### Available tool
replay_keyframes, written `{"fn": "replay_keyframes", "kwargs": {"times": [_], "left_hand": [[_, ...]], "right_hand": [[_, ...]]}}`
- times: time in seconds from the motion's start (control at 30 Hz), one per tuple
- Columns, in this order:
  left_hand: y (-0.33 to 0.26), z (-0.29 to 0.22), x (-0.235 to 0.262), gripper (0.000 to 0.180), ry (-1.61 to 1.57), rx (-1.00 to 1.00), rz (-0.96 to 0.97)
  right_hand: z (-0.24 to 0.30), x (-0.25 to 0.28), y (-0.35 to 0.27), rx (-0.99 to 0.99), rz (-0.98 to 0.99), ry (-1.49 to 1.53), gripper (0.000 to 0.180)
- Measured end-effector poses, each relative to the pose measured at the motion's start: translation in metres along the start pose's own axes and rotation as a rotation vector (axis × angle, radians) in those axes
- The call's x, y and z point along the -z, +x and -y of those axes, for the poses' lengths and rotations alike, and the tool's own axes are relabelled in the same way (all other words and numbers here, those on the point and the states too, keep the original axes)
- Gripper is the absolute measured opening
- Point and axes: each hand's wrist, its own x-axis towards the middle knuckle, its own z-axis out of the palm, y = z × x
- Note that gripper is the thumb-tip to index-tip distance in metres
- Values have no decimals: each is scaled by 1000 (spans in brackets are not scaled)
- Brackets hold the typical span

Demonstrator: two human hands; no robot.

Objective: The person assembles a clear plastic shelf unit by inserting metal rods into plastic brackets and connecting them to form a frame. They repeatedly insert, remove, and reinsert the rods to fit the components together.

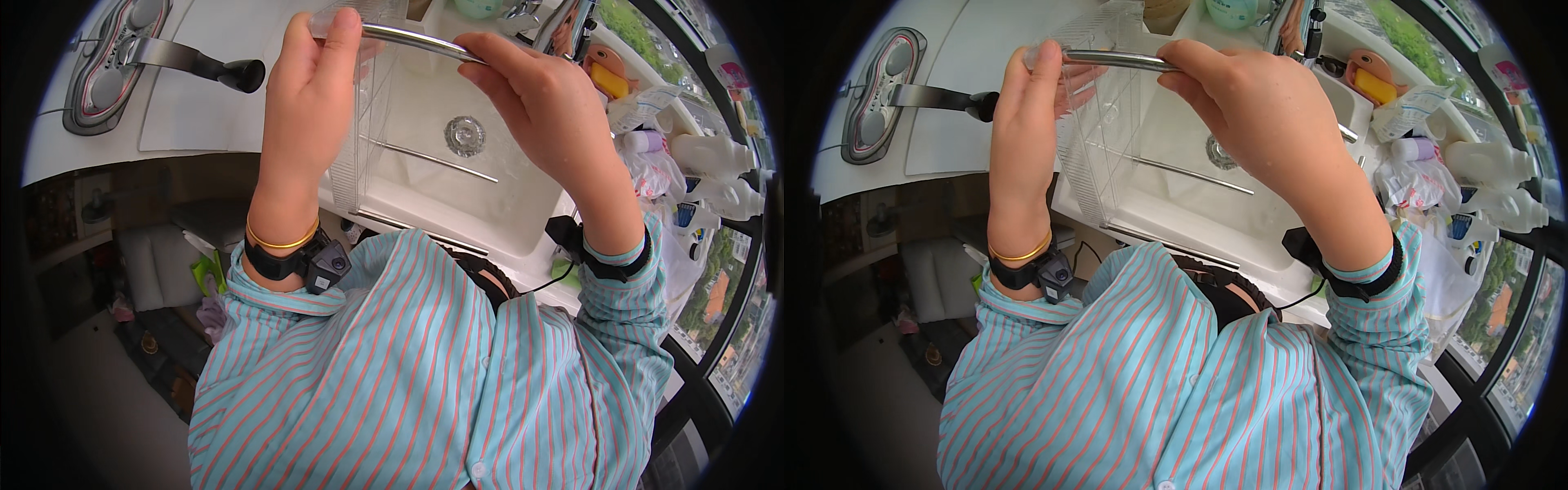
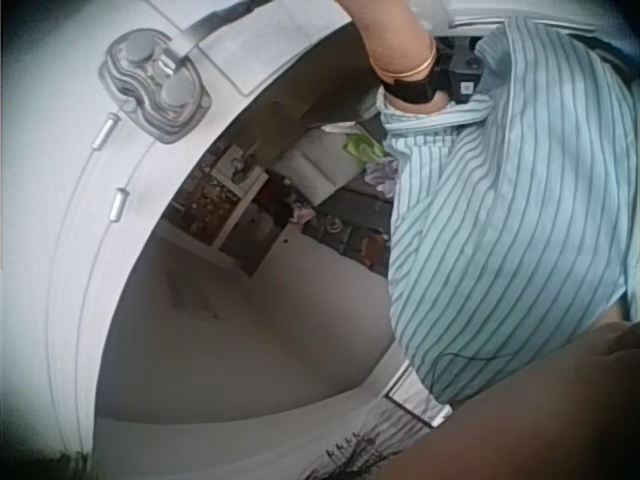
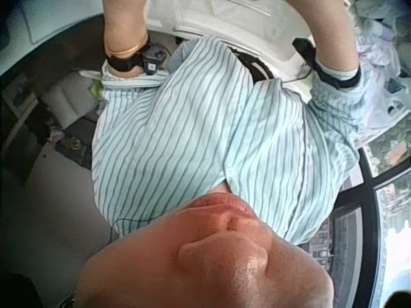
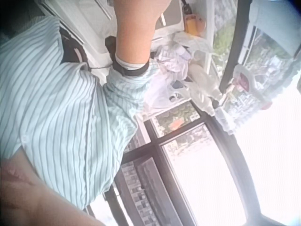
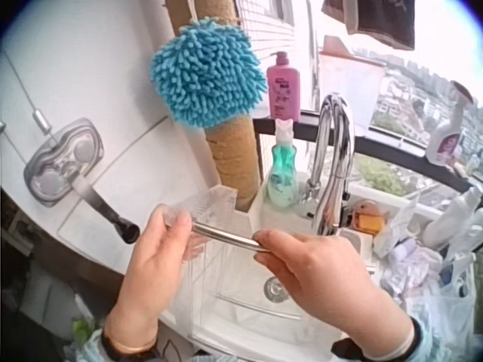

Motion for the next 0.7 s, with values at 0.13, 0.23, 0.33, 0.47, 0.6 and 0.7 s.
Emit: {"fn": "replay_keyframes", "kwargs": {"times": [0.13,0.23,0.33,0.47,0.6,0.7], "left_hand": [[-7,2,-1,34,1,-65,-11],[-12,-2,4,33,15,-40,77],[-8,-12,15,35,-100,64,155],[5,-21,29,41,-395,321,221],[12,-14,30,42,-451,473,251],[9,-3,24,43,-327,384,215]], "right_hand": [[-1,5,-4,-148,155,206,23],[-2,7,-6,-131,163,266,23],[0,10,-7,-49,48,204,23],[5,16,-10,41,-1,-26,21],[6,15,-16,141,-12,-103,21],[10,11,-25,81,81,-59,30]]}}
